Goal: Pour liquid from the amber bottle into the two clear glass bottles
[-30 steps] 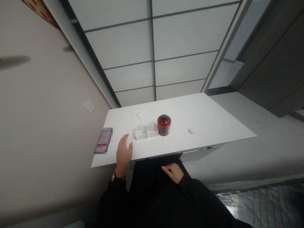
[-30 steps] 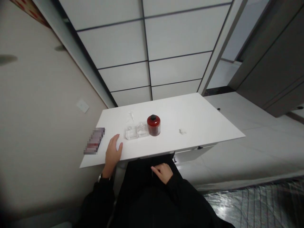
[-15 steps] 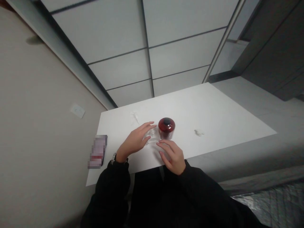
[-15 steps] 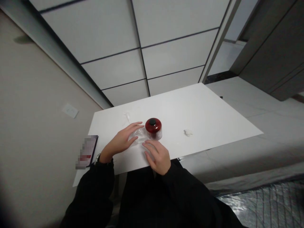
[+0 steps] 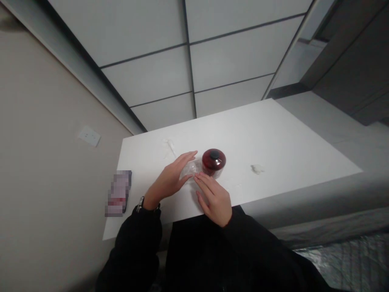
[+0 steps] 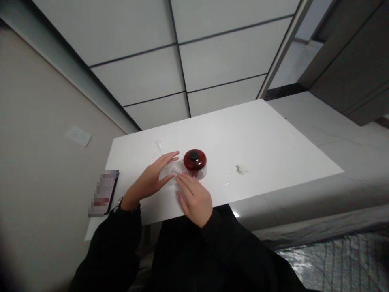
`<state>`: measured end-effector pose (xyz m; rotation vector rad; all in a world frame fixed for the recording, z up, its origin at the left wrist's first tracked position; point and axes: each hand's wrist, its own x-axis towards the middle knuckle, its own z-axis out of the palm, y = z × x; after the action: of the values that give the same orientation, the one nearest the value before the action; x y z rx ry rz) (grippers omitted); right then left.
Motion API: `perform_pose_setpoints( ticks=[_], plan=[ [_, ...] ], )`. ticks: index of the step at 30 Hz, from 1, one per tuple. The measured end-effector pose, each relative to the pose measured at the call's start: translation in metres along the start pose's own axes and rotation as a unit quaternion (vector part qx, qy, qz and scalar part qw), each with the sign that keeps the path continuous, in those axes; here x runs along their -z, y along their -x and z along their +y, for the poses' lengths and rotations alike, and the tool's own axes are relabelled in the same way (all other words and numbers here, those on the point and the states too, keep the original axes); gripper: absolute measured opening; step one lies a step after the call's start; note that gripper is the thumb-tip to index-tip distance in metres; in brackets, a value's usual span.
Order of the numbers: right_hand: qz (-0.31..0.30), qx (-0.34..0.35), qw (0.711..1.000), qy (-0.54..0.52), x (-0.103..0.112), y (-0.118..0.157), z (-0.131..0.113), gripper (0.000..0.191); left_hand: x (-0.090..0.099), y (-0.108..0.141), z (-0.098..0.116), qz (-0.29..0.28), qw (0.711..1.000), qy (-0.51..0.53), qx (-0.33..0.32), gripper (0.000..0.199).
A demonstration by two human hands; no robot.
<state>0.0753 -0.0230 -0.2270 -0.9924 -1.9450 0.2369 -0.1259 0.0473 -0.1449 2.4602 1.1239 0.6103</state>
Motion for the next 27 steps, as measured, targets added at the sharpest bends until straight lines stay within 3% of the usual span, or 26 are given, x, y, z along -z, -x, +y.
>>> perform_pose_setpoints(
  ticks=[6, 9, 11, 15, 25, 27],
  plan=[
    [0.005, 0.002, 1.000, 0.014, 0.000, -0.001, 0.000, 0.052, 0.013, 0.014, 0.006, 0.034, 0.998, -0.035, 0.040, 0.078],
    [0.006, 0.011, 1.000, 0.012, -0.001, -0.001, 0.002, 0.048, 0.016, 0.010, 0.012, 0.002, 1.000, -0.014, 0.017, 0.086],
    [0.009, 0.014, 1.000, 0.010, -0.001, 0.000, 0.003, 0.046, 0.016, 0.006, 0.014, -0.019, 1.000, -0.009, 0.013, 0.086],
    [0.011, 0.016, 1.000, 0.008, -0.002, -0.001, 0.004, 0.046, 0.017, -0.002, 0.013, 0.007, 1.000, -0.011, 0.014, 0.086],
    [0.018, 0.009, 1.000, -0.008, -0.006, 0.001, 0.005, 0.046, 0.016, -0.008, 0.009, -0.041, 0.999, -0.023, -0.008, 0.081],
    [0.012, 0.003, 1.000, -0.011, -0.007, 0.001, 0.006, 0.046, 0.013, -0.009, 0.008, -0.027, 0.999, -0.007, 0.016, 0.079]
  ],
)
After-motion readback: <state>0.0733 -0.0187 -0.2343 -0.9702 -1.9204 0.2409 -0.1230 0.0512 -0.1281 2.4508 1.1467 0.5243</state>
